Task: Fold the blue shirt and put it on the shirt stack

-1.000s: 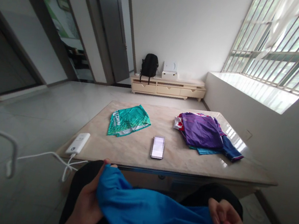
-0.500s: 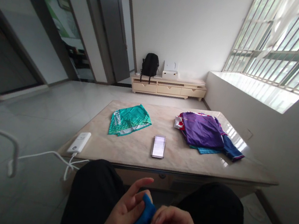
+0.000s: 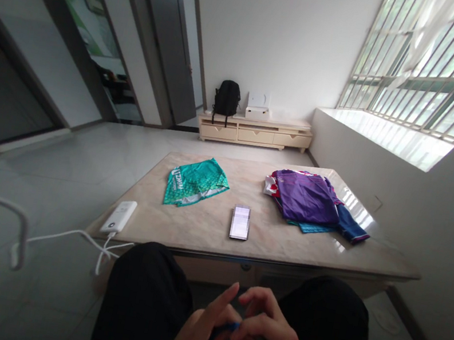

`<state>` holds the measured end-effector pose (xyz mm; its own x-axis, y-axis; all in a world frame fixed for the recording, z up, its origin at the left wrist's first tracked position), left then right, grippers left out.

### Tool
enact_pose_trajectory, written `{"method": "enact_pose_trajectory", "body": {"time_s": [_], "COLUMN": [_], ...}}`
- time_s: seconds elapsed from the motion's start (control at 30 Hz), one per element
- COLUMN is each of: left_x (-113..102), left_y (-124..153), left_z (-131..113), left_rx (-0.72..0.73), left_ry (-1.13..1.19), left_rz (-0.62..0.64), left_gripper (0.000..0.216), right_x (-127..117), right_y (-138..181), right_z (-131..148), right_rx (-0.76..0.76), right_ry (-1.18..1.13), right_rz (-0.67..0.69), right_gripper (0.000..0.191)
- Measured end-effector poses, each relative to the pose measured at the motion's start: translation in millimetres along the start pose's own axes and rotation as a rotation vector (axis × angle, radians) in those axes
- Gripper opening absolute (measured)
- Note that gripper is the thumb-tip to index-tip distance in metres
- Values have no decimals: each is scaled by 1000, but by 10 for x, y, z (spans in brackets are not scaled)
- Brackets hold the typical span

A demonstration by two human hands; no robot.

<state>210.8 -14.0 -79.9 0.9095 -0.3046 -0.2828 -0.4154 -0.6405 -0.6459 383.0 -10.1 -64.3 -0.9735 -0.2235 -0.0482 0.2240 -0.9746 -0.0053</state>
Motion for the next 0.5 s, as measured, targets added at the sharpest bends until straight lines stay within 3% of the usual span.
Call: {"method": "enact_pose_trajectory", "body": {"time_s": [0.2,0.37,0.5], "left_x": [3,-34,-47], "left_y": [1,-22,-24], "left_z": [-15,-84,-89], "left_rx": [66,16,-30], "left_ry": [-163,-238,-225], "left_rz": [133,198,178], "left_gripper": [78,75,71], "right_x": [21,-2,2], "right_y": [-9,13,46], "right_z": [-73,29,23], "right_rx": [71,-18,-109], "right_ry": [-75,69,140], "right_rz": [42,-71,-113], "right_gripper": [4,5,10]}}
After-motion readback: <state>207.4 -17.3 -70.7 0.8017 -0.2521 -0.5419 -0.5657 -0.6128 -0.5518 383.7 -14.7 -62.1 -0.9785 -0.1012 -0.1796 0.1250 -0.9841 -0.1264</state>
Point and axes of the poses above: each hand's wrist, its own y-axis away from the middle knuckle, its own x-axis out of the palm, z = x × y, the point moved 3 cm from there along -y, towards the middle knuckle, and after that the axes turned 14 degrees about x, right-handed, at the moved point
